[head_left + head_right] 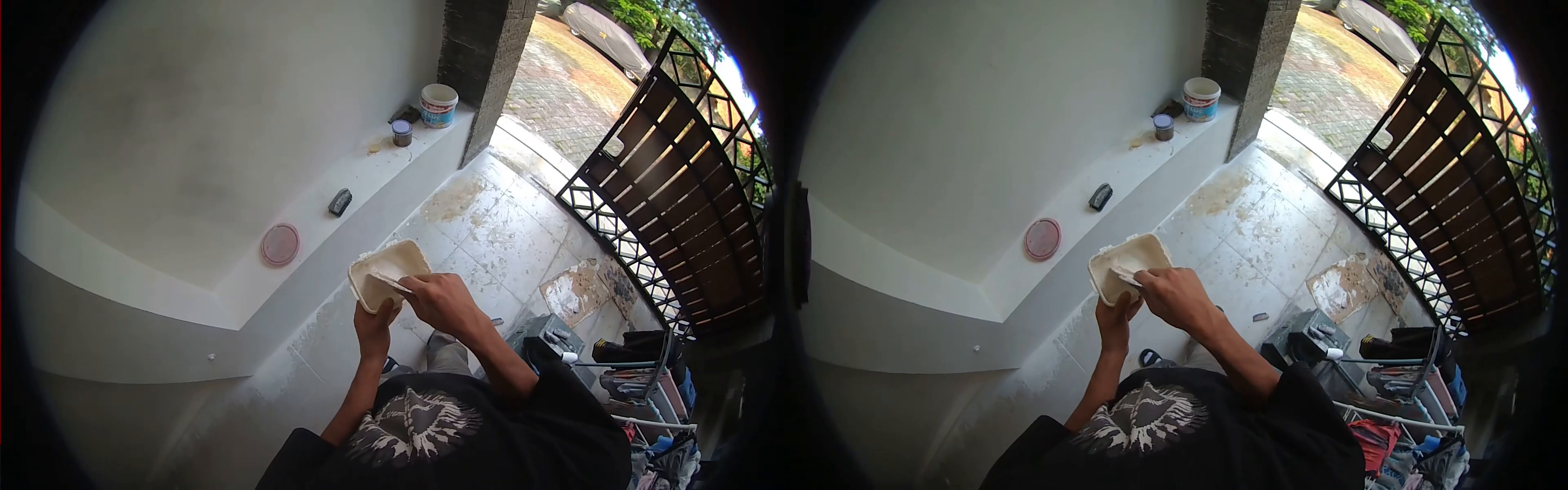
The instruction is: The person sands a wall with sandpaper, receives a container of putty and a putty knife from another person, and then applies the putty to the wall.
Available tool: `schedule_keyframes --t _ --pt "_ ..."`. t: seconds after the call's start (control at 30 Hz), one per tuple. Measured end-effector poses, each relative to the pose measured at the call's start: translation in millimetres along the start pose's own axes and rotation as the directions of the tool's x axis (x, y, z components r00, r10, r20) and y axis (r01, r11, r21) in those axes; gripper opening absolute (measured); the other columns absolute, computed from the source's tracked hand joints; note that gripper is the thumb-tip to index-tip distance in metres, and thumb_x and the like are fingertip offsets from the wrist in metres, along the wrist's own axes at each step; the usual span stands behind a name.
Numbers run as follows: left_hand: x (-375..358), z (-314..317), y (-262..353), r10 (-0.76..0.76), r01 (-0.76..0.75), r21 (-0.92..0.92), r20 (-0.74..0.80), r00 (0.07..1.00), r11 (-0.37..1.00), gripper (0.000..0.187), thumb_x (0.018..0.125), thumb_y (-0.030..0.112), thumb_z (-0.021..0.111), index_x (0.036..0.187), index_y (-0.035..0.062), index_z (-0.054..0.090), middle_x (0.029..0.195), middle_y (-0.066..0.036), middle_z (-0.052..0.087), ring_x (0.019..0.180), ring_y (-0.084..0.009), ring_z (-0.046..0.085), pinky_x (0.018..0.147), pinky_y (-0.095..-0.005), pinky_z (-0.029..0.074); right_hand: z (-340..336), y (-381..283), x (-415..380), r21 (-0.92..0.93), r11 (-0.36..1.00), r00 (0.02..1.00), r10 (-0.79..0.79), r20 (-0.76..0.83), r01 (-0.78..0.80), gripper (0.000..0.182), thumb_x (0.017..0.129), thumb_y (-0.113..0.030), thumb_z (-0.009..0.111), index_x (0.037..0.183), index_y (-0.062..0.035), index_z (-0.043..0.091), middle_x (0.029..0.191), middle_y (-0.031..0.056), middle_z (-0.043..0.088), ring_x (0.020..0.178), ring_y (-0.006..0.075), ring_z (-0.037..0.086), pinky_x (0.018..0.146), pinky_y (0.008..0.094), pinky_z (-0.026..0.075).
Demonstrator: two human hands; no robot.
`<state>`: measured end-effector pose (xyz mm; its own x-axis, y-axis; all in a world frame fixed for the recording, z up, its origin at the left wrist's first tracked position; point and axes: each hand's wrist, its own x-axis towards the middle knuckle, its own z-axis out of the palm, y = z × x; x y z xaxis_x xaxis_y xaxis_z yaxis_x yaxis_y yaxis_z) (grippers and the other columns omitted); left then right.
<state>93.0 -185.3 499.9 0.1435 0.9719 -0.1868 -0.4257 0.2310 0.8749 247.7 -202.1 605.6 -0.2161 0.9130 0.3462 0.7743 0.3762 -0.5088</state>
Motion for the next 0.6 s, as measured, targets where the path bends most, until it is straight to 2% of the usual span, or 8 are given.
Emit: schedule_keyframes --t 0.13,0.2,0.23,0.3,0.47,0.53,0.6 --pt "1.0 -6.4 -3.4 0.050 -0.052 -0.082 -0.028 0.998 0.995 0.047 0.085 0.020 0.070 0.120 -0.0023 0.048 0.112 -0.011 0.059 0.097 -0.0192 0.063 0.081 -0.0301 0.055 -2.8 2.1 11.3 -0.004 1.000 1.000 0.007 0.016 -0.007 0.011 0.083 -0.010 0.064 0.091 -0.0035 0.064 0.076 0.0141 0.065 0.067 0.0338 0.064 0.057 0.0412 0.050" --pt "-3.8 -6.6 -0.1 0.071 -0.071 -0.018 0.015 0.997 0.997 0.045 0.086 0.019 0.070 0.120 -0.0022 0.048 0.111 -0.011 0.059 0.096 -0.0189 0.063 0.082 -0.0304 0.056 3.4 -0.3 6.6 -0.017 1.000 0.999 0.018 0.049 -0.017 0.011 0.083 -0.010 0.064 0.092 -0.0039 0.066 0.075 0.0145 0.065 0.067 0.0345 0.064 0.057 0.0412 0.050" --pt "-1.0 -7.0 -5.1 0.018 -0.019 -0.032 -0.042 0.999 0.999 0.045 0.087 0.018 0.069 0.120 -0.0023 0.048 0.111 -0.011 0.059 0.096 -0.0187 0.063 0.082 -0.0308 0.056 1.4 -3.5 1.7 -0.013 1.000 0.998 0.021 0.057 -0.020 0.011 0.083 -0.010 0.064 0.092 -0.0039 0.066 0.075 0.0145 0.065 0.067 0.0345 0.064 0.057 0.0412 0.050" --pt "2.6 -6.7 -1.8 0.052 -0.053 -0.029 -0.024 0.998 0.998 0.045 0.087 0.019 0.069 0.121 -0.0021 0.047 0.111 -0.011 0.059 0.096 -0.0187 0.063 0.082 -0.0308 0.056 -9.2 -8.9 7.3 0.049 0.998 0.999 0.033 -0.010 -0.033 0.011 0.083 -0.009 0.065 0.092 -0.0036 0.066 0.077 0.0153 0.066 0.068 0.0354 0.064 0.058 0.0413 0.051" --pt "-0.6 -6.2 5.7 0.017 -0.019 -0.055 -0.031 0.999 0.998 0.046 0.086 0.020 0.069 0.121 -0.0015 0.048 0.111 -0.011 0.059 0.097 -0.0187 0.062 0.081 -0.0306 0.056 -1.7 -12.2 14.5 0.056 0.998 1.000 0.023 0.021 -0.024 0.010 0.083 -0.009 0.065 0.091 -0.0027 0.067 0.079 0.0161 0.067 0.069 0.0356 0.064 0.060 0.0415 0.051" --pt "4.0 -13.2 3.7 0.053 -0.053 0.000 0.005 0.999 0.999 0.060 0.084 0.032 0.070 0.128 0.0000 0.044 0.119 -0.011 0.056 0.106 -0.0216 0.061 0.090 -0.0371 0.054 -6.7 -16.7 24.2 0.065 0.998 1.000 0.005 0.011 -0.006 0.010 0.083 -0.009 0.065 0.091 -0.0026 0.067 0.079 0.0163 0.067 0.070 0.0355 0.064 0.060 0.0415 0.051" --pt "2.8 -17.1 3.1 0.079 -0.079 -0.010 -0.003 0.997 0.997 0.057 0.085 0.030 0.070 0.127 0.0000 0.046 0.117 -0.011 0.058 0.104 -0.0214 0.061 0.089 -0.0366 0.054 -11.2 -22.7 23.6 0.125 0.992 1.000 0.001 -0.015 0.001 0.011 0.083 -0.008 0.065 0.091 -0.0028 0.067 0.079 0.0164 0.067 0.070 0.0354 0.064 0.060 0.0408 0.051"
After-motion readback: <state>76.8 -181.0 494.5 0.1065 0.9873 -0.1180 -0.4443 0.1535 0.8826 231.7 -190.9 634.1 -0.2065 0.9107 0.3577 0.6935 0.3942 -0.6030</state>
